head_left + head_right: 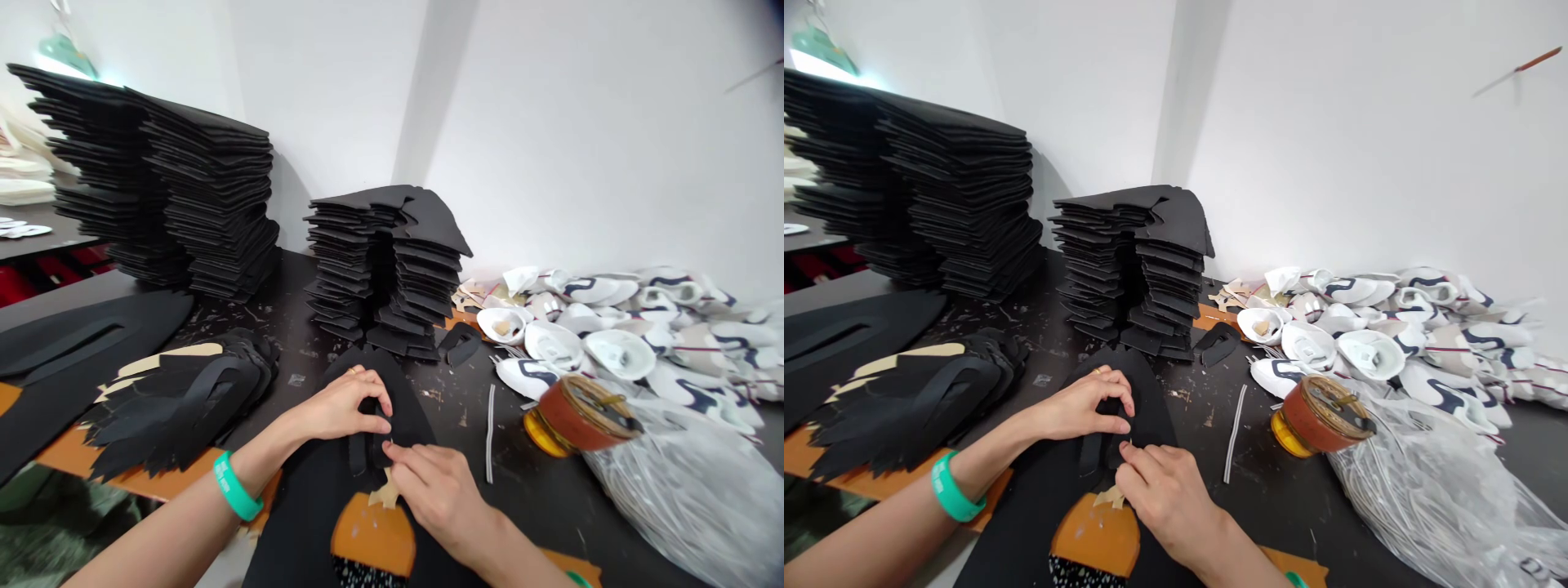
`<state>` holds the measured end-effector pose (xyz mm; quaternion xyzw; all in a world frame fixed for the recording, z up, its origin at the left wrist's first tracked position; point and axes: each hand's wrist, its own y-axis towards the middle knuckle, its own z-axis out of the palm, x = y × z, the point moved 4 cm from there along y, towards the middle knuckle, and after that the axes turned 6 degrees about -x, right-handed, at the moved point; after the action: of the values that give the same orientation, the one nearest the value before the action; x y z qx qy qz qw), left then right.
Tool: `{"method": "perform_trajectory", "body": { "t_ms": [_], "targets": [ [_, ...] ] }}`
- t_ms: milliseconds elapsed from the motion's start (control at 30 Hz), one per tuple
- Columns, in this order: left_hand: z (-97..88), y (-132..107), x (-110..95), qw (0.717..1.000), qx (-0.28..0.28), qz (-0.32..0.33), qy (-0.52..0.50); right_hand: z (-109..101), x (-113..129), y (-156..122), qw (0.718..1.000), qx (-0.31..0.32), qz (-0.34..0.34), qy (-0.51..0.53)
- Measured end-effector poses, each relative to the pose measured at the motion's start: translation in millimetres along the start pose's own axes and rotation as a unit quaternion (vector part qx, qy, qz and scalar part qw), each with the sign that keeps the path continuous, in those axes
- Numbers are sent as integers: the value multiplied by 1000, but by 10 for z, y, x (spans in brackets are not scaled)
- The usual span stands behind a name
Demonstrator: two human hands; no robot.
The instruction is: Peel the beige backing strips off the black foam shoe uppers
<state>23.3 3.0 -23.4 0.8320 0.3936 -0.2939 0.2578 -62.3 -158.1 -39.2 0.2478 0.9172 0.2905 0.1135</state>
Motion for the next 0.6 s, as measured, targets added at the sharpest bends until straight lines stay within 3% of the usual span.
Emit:
{"method": "perform_trajectory", "body": {
  "t_ms": [267, 600],
  "targets": [
    [49, 18, 7, 1000, 4, 4, 9, -80, 46, 35, 998, -35, -54, -13],
    [74, -13, -33, 999, 9, 10, 38, -129, 97, 3, 997, -6, -74, 4]
  ]
}}
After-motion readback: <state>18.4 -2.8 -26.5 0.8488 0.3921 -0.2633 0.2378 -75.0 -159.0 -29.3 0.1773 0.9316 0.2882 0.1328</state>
